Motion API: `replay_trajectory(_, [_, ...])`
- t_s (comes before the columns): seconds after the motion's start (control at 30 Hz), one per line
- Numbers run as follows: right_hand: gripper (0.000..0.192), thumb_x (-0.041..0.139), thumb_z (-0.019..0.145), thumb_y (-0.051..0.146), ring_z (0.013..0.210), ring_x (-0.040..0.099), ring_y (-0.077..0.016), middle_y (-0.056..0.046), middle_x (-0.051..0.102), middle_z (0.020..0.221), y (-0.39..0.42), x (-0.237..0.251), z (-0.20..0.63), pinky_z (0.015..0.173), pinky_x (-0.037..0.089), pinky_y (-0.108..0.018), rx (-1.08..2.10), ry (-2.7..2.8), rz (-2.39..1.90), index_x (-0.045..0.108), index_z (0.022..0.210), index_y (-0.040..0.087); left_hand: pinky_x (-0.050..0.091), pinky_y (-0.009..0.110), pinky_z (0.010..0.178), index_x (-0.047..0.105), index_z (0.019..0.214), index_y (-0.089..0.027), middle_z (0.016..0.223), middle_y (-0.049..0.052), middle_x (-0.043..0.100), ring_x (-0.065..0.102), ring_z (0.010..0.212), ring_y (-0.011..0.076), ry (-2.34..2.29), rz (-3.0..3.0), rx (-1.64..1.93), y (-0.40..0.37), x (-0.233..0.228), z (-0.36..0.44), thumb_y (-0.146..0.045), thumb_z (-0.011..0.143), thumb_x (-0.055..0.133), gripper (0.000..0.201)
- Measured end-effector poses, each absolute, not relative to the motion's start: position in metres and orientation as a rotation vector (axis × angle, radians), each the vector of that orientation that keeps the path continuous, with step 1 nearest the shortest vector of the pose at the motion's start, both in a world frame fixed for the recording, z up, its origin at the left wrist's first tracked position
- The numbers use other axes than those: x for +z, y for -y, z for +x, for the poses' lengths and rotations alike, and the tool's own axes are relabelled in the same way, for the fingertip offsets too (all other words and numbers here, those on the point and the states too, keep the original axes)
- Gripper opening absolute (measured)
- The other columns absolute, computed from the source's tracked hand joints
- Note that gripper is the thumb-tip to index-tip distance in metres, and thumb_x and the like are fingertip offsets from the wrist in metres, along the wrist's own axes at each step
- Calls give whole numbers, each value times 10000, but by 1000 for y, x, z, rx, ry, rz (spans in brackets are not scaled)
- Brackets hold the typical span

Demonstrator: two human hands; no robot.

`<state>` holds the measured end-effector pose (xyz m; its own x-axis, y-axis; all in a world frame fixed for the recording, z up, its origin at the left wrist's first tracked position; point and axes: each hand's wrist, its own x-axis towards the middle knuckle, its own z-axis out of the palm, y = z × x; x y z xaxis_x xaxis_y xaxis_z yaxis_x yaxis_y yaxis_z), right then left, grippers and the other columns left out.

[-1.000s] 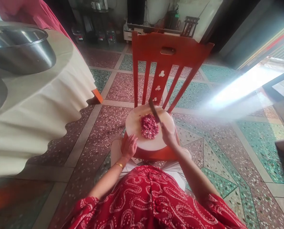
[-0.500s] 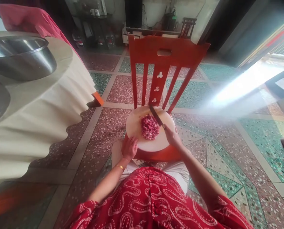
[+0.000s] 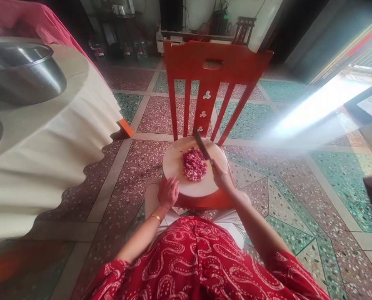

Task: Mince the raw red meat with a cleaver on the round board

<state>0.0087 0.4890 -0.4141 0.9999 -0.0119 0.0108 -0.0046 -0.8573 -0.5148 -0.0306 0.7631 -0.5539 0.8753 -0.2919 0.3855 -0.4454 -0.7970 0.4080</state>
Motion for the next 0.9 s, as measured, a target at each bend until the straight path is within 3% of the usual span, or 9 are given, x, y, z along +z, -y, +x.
replay_trajectory(0.1, [568, 454, 872, 399, 963, 633, -228, -46, 643, 1139, -490, -416, 8, 851, 503, -348, 47, -10, -2587, 335, 1414, 281, 328, 466, 1059, 501, 1202, -189, 1321, 106, 474, 365, 1283, 250, 513, 2570, 400, -763, -551, -32, -234, 899, 373, 332])
replay_trajectory(0.27, [554, 415, 891, 393, 915, 648, -225, -40, 627, 1171, -487, -419, 7, 823, 507, -341, -61, -94, -2572, 304, 1426, 300, 310, 482, 1052, 501, 1207, -195, 1343, 95, 462, 362, 1284, 250, 513, 2614, 411, -762, -550, -32, -232, 904, 358, 337])
replay_trajectory(0.43, [489, 441, 884, 367, 882, 653, -237, -52, 656, 1106, -483, -421, 7, 776, 510, -339, -12, -46, -2613, 421, 1366, 292, 301, 501, 1052, 503, 1209, -195, 1324, 110, 478, 383, 1267, 259, 500, 2621, 401, -762, -554, -31, -246, 900, 366, 342])
replay_trajectory(0.6, [541, 378, 915, 403, 833, 659, -219, -72, 676, 1042, -474, -420, 8, 737, 507, -310, -52, -92, -2603, 292, 1433, 274, 317, 480, 1049, 500, 1200, -183, 1335, 112, 460, 359, 1284, 260, 534, 2588, 417, -763, -554, -30, -232, 893, 382, 332])
replay_trajectory(0.77, [534, 398, 906, 420, 796, 659, -210, -86, 680, 1005, -471, -425, 5, 716, 509, -303, 75, -106, -2633, 351, 1411, 253, 329, 487, 1034, 503, 1190, -194, 1303, 111, 490, 389, 1258, 266, 514, 2589, 420, -762, -553, -30, -240, 895, 389, 320])
replay_trajectory(0.9, [542, 345, 922, 402, 796, 661, -213, -82, 678, 1002, -472, -426, 4, 714, 502, -304, 15, -136, -2649, 270, 1442, 268, 319, 490, 1045, 496, 1198, -193, 1316, 113, 477, 376, 1271, 263, 523, 2572, 425, -762, -554, -30, -235, 893, 387, 326])
